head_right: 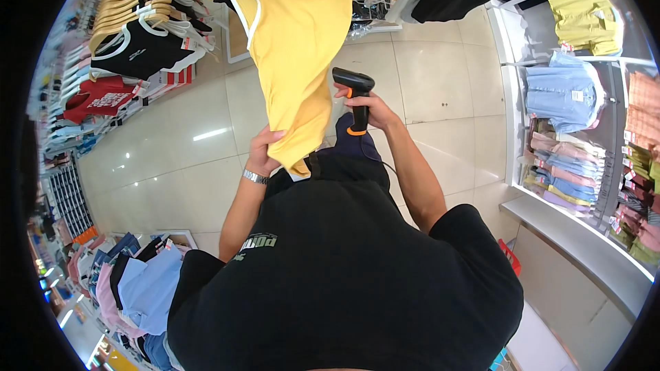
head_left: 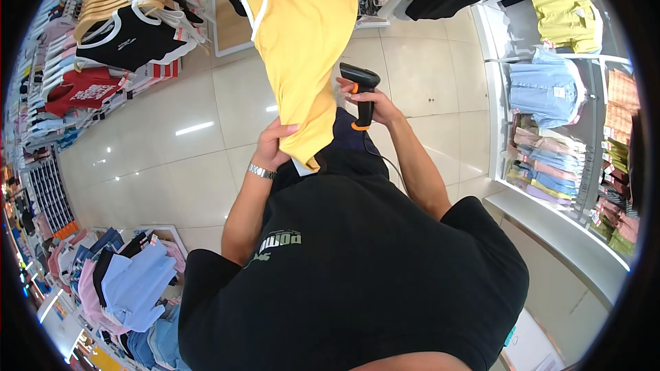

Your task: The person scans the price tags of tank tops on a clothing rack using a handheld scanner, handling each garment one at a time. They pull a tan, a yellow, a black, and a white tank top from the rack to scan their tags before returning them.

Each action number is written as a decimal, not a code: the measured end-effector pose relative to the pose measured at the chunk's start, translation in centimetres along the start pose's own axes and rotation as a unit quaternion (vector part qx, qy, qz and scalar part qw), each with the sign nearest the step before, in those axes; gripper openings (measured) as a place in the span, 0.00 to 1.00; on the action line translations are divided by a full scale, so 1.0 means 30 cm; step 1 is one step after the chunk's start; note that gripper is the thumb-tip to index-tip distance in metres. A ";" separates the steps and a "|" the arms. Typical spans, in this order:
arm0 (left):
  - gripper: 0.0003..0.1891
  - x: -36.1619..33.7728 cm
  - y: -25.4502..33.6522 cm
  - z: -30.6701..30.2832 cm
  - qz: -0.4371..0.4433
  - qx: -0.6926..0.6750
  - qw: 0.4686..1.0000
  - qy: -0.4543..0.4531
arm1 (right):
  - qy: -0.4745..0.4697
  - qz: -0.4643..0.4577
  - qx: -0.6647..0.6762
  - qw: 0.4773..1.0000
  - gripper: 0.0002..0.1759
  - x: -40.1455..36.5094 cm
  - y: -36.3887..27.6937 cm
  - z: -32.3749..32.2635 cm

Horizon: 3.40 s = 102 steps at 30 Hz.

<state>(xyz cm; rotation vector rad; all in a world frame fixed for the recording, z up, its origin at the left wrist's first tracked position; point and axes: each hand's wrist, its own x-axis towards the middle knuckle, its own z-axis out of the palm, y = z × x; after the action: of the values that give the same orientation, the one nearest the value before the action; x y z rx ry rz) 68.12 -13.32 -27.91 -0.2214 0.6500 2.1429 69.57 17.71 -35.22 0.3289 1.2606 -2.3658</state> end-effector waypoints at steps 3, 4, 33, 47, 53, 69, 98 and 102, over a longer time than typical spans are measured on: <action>0.36 -0.037 0.016 0.005 0.009 -0.105 0.993 -0.056 | -0.068 0.037 0.107 0.991 0.23 0.033 0.093 0.008; 0.37 -0.044 0.021 0.005 0.010 -0.136 0.988 -0.079 | -0.090 0.048 0.142 0.985 0.24 0.043 0.097 0.036; 0.22 -0.146 0.232 -0.246 0.028 0.443 0.870 0.214 | 0.209 -0.098 -0.060 0.971 0.16 -0.244 -0.245 -0.049; 0.19 -0.083 0.132 -0.110 -0.030 0.286 0.945 0.158 | 0.191 -0.062 -0.259 0.945 0.17 -0.144 -0.227 0.071; 0.21 -0.068 0.130 -0.068 -0.044 0.330 0.937 0.105 | 0.172 -0.050 -0.312 0.933 0.16 -0.115 -0.185 0.146; 0.18 0.027 0.111 0.000 0.106 0.400 0.898 0.150 | 0.110 0.023 -0.445 0.888 0.23 -0.113 -0.075 0.302; 0.15 0.089 0.105 -0.107 0.204 0.383 0.882 0.184 | 0.004 0.216 -0.398 0.892 0.21 -0.281 -0.205 0.671; 0.14 0.089 0.102 -0.099 0.203 0.392 0.877 0.188 | 0.006 0.218 -0.406 0.887 0.20 -0.282 -0.218 0.682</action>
<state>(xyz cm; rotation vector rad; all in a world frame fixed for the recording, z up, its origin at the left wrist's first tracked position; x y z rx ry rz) 63.86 -14.52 -30.31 -0.0488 1.8691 2.0310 73.75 6.17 -15.66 0.3019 1.8164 -1.3126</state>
